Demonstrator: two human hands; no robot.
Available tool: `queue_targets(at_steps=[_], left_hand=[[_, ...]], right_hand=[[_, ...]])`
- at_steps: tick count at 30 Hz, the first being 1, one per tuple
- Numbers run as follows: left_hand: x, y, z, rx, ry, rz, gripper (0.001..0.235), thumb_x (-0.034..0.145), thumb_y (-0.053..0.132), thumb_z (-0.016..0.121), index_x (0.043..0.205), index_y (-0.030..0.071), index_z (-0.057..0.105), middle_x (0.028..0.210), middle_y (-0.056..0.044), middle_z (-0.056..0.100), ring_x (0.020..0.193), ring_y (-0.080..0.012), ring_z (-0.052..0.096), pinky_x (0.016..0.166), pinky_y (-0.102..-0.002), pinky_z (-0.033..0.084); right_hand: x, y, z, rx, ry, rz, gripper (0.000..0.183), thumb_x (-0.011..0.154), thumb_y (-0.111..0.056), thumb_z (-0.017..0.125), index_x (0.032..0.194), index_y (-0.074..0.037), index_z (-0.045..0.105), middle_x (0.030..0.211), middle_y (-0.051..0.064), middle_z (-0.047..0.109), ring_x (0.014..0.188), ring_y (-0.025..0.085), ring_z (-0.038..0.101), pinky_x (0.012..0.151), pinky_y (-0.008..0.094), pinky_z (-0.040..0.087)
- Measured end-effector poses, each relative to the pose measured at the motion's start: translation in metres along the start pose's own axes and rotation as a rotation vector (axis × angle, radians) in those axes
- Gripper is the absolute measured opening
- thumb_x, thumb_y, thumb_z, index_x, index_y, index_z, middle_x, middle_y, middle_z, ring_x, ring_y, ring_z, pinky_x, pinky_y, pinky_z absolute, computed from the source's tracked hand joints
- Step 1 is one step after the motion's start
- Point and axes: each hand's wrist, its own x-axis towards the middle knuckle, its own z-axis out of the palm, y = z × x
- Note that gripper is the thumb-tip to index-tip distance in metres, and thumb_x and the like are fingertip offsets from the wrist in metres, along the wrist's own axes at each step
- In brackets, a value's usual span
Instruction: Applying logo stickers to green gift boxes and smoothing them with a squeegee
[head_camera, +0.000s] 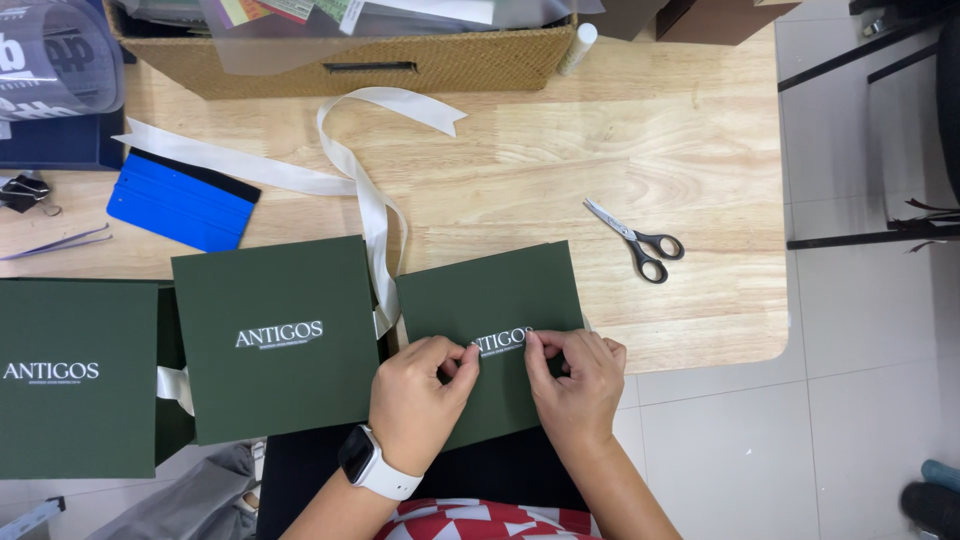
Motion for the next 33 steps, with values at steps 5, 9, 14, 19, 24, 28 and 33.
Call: queue_targets(at_steps=[5,9,14,19,24,28,33], left_hand=[[-0.0006,-0.002,0.0021,0.007,-0.004,-0.002,0.023,0.086,0.022,0.075,0.066,0.016,0.065,0.058,0.006,0.061,0.051,-0.0134,0.058,0.045,-0.032,0.044],[-0.0013,-0.0028,0.0038,0.014,-0.006,-0.008,0.025,0.086,0.022,0.074,0.065,0.017,0.063,0.057,0.007,0.06,0.051,-0.0139,0.057,0.044,-0.033,0.043],[-0.0009,-0.002,0.0034,0.005,-0.009,-0.011,0.025,0.086,0.022,0.075,0.065,0.017,0.063,0.056,0.007,0.059,0.051,-0.013,0.056,0.044,-0.032,0.043],[-0.0008,-0.0019,0.0027,0.015,-0.018,-0.024,0.025,0.086,0.024,0.075,0.065,0.017,0.063,0.056,0.007,0.059,0.05,-0.0135,0.057,0.043,-0.033,0.043],[0.0,0.0003,0.0011,-0.007,-0.005,-0.029,0.025,0.084,0.023,0.076,0.064,0.017,0.063,0.055,0.007,0.058,0.05,-0.0129,0.056,0.044,-0.033,0.043],[0.0005,0.0011,0.0005,-0.01,-0.01,-0.038,0.025,0.084,0.023,0.076,0.063,0.017,0.063,0.056,0.007,0.058,0.05,-0.0133,0.056,0.044,-0.033,0.042],[0.0003,0.0,0.0015,0.001,-0.007,-0.03,0.025,0.085,0.023,0.076,0.064,0.017,0.063,0.056,0.007,0.058,0.049,-0.0135,0.055,0.044,-0.033,0.042]], right_hand=[[-0.0011,0.0008,0.0009,-0.004,-0.004,0.005,0.017,0.092,-0.017,0.077,0.077,-0.021,0.068,0.066,-0.011,0.056,0.058,0.009,0.05,0.076,0.032,0.033],[-0.0015,0.0011,0.0011,-0.003,0.0,0.004,0.017,0.092,-0.018,0.077,0.078,-0.021,0.068,0.065,-0.01,0.055,0.058,0.009,0.05,0.078,0.032,0.034],[-0.002,0.0009,0.001,0.008,-0.001,0.007,0.017,0.092,-0.017,0.077,0.078,-0.02,0.068,0.066,-0.01,0.056,0.06,0.009,0.051,0.078,0.032,0.034],[-0.0019,0.0002,0.0009,0.001,-0.002,0.012,0.017,0.092,-0.016,0.076,0.077,-0.021,0.067,0.066,-0.011,0.055,0.057,0.009,0.047,0.079,0.032,0.034],[-0.002,0.0003,0.0013,0.005,0.011,0.004,0.018,0.091,-0.015,0.077,0.077,-0.021,0.067,0.065,-0.011,0.055,0.058,0.009,0.049,0.078,0.032,0.033],[-0.0019,0.0003,0.0013,-0.003,0.01,-0.003,0.018,0.091,-0.015,0.077,0.077,-0.021,0.068,0.065,-0.011,0.055,0.058,0.009,0.049,0.078,0.031,0.034],[-0.002,-0.0003,0.0011,-0.001,0.014,-0.003,0.019,0.091,-0.014,0.078,0.077,-0.021,0.067,0.066,-0.011,0.055,0.059,0.008,0.05,0.078,0.031,0.034]])
